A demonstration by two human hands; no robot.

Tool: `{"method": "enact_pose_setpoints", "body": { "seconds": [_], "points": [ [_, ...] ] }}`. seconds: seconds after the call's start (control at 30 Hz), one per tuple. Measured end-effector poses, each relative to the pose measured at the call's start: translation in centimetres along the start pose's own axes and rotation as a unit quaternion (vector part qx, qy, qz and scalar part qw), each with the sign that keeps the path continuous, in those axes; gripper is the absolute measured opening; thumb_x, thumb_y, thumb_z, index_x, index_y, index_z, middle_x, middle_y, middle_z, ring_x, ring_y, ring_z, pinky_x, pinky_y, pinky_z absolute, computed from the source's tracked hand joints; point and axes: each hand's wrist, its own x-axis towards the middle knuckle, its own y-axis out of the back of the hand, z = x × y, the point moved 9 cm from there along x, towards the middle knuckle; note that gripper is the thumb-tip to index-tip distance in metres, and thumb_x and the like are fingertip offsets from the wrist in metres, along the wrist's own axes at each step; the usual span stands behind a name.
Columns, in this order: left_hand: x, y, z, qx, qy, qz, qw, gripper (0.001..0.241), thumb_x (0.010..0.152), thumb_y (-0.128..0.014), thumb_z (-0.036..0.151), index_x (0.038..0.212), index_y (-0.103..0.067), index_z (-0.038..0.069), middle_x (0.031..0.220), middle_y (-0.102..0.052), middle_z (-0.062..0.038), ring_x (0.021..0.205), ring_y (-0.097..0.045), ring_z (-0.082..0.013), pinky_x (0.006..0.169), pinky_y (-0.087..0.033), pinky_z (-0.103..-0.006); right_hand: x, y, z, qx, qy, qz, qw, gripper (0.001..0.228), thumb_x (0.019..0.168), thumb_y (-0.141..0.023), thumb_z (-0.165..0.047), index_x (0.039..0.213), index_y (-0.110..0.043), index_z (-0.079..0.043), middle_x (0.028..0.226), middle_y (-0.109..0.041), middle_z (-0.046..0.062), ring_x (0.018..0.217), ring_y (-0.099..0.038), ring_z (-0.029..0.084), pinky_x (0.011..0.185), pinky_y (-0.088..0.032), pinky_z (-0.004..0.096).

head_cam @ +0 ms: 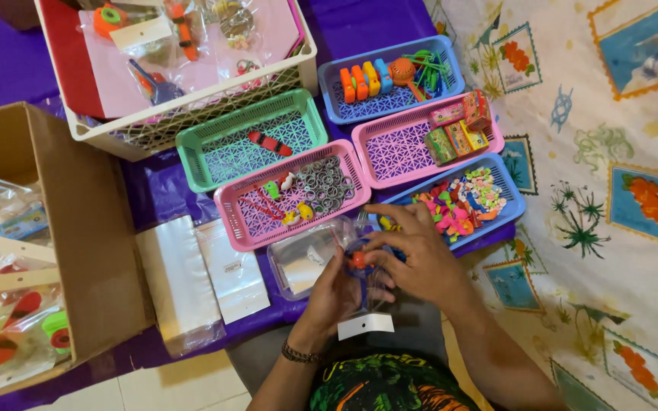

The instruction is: Packaging small colorful toys into individual plastic bags at a workstation.

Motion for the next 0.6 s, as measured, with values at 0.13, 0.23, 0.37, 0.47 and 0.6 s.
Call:
{"method": "enact_pose_setpoints", "body": {
  "seconds": [0.13,0.23,0.37,0.47,0.6],
  "points": [
    [0.3,-0.4,0.1,-0.042,0.015,0.004,0.999,0.078,0.098,-0.042,0.064,0.139,-0.056,0.000,0.115,-0.069,-0.018,0.095,-0.071,-0.0360,0.080,-0.063,-0.0528,0.6,0.6,0.3,0.016,-0.023,-0.002,1.000,0.027,0.094,-0.066,-0.048,0.093,-0.079,-0.024,0.135,-0.066,0.000,0.102,-0.055,0.028,0.093,-0.046,0.041],
    [0.1,-0.7,0.8,-0.035,0.019,0.000,0.999,0.076,0.098,-0.042,0.064,0.140,-0.055,0.001,0.117,-0.068,-0.019,0.095,-0.071,-0.0354,0.080,-0.063,-0.0521,1.0,1.2,0.3,0.017,-0.027,0.005,0.999,0.031,0.096,-0.063,-0.051,0.094,-0.078,-0.023,0.134,-0.066,0.001,0.103,-0.056,0.029,0.095,-0.045,0.041],
    [0.2,-1.5,1.9,-0.081,0.013,-0.056,0.995,0.062,0.102,-0.048,0.049,0.140,-0.050,-0.001,0.126,-0.061,-0.024,0.094,-0.069,-0.0390,0.080,-0.062,-0.0523,1.3,0.8,1.0,0.002,-0.070,-0.023,0.997,0.030,0.096,-0.061,-0.041,0.093,-0.079,-0.018,0.136,-0.065,-0.003,0.110,-0.050,0.025,0.095,-0.043,0.040],
    [0.5,-1.6,2.2,-0.085,0.014,-0.067,0.994,0.065,0.104,-0.042,0.052,0.141,-0.050,-0.001,0.126,-0.062,-0.023,0.095,-0.069,-0.0371,0.081,-0.061,-0.0506,1.5,0.8,1.3,0.010,-0.074,-0.018,0.997,0.025,0.098,-0.061,-0.034,0.093,-0.079,-0.017,0.131,-0.068,-0.001,0.110,-0.054,0.024,0.096,-0.041,0.041],
    [0.4,-2.0,2.7,-0.071,0.018,-0.059,0.996,0.075,0.100,-0.037,0.063,0.138,-0.052,-0.001,0.124,-0.062,-0.022,0.093,-0.069,-0.0332,0.080,-0.061,-0.0487,1.5,0.8,2.0,0.025,-0.072,-0.006,0.997,0.017,0.096,-0.065,-0.023,0.092,-0.079,-0.015,0.125,-0.070,0.001,0.109,-0.057,0.024,0.095,-0.043,0.040]
  ]
}}
